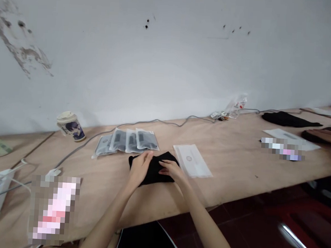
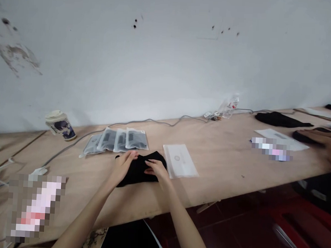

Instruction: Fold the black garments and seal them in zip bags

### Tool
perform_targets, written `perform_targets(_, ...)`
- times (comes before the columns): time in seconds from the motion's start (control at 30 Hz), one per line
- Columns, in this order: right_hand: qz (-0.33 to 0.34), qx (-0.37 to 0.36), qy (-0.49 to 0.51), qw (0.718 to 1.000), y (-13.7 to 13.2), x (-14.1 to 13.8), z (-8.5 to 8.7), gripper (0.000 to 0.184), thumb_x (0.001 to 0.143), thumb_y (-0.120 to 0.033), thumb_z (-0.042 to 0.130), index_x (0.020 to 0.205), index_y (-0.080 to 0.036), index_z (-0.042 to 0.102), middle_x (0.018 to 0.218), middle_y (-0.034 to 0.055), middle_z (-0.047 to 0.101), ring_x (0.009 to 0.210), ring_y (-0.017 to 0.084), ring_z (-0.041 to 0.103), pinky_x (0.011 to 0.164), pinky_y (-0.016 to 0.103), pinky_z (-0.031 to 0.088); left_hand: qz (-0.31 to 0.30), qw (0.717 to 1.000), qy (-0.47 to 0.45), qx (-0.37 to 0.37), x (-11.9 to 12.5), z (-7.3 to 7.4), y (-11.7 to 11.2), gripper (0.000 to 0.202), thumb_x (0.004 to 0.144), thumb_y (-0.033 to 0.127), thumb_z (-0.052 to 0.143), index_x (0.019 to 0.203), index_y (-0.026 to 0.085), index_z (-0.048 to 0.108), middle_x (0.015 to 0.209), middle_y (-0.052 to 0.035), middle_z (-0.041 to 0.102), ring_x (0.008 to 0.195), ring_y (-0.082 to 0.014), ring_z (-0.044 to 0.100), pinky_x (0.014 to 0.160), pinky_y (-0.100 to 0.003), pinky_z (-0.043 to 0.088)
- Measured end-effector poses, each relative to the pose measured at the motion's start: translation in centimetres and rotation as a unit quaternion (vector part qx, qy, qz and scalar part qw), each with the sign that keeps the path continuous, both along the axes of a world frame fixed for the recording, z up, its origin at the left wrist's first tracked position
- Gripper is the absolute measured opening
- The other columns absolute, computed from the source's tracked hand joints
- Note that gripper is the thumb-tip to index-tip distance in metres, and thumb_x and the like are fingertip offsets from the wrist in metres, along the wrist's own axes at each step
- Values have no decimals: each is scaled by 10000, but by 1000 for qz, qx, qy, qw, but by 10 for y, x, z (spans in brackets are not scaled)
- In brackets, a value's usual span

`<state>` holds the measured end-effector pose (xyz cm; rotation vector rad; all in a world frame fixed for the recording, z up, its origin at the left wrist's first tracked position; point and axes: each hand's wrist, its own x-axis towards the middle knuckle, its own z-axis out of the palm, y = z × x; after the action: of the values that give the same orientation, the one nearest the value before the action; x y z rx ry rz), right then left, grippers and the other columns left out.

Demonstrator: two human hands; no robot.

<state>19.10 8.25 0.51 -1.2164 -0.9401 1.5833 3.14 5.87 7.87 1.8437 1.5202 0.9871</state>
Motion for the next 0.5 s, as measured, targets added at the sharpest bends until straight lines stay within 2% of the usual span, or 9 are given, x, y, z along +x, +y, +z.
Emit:
perform_targets(0.07, -16, 7, -25, 1000, 3, -1, -6, 193, 703, -196, 703, 875, -139, 638, 743, 25, 639, 608, 145, 646, 609, 311, 603, 24, 996, 38, 75, -12, -2, 3, 455, 931, 471, 297, 1071, 195, 630, 1129, -65, 665, 1067, -197, 600, 956, -326, 426)
perform_targets(0.17, -45, 21, -77, 996, 6, -7, -13, 235, 645, -141, 711, 860, -147, 617, 748, 8, 624, 575, 139, 632, 487, 279, 583, -27, 973, 183, 137, -23, -20, 7, 429, 929, 443, 338, 1150, 209, 621, 1363, -80, 508, 1274, -224, 435, 1072, -391, 312)
perform_targets(0.23, -66, 35, -113, 991, 6, -9, -15, 271, 612, -129, 719, 857, -155, 606, 758, 3, 620, 520, 119, 602, 417, 250, 548, -77, 945, 297, 114, -24, -39, 7, 451, 888, 495, 423, 1229, 246, 582, 1432, -89, 427, 1334, -279, 350, 1093, -480, 252)
perform_targets(0.33, -105, 69, -160, 979, -3, -1, -17, 332, 599, -163, 734, 901, -175, 596, 751, -6, 624, 503, 106, 581, 395, 217, 512, -82, 914, 387, 86, -21, -66, 6, 516, 869, 531, 440, 1315, 281, 506, 1461, -110, 379, 1363, -324, 287, 1099, -560, 168)
perform_targets(0.43, -134, 97, -200, 966, -28, 20, -22, 287, 644, -281, 729, 870, -182, 585, 645, -22, 609, 508, 128, 596, 423, 227, 513, -69, 907, 405, 87, -18, -77, 4, 536, 875, 533, 419, 1346, 283, 470, 1472, -124, 356, 1370, -330, 270, 1104, -560, 150)
perform_targets(0.5, -128, 51, -156, 978, -54, 35, -26, 267, 679, -370, 710, 818, -181, 581, 622, -7, 620, 467, 147, 598, 421, 269, 520, -59, 907, 407, 92, -17, -77, 4, 537, 875, 531, 417, 1346, 278, 472, 1470, -131, 357, 1368, -333, 276, 1104, -560, 152)
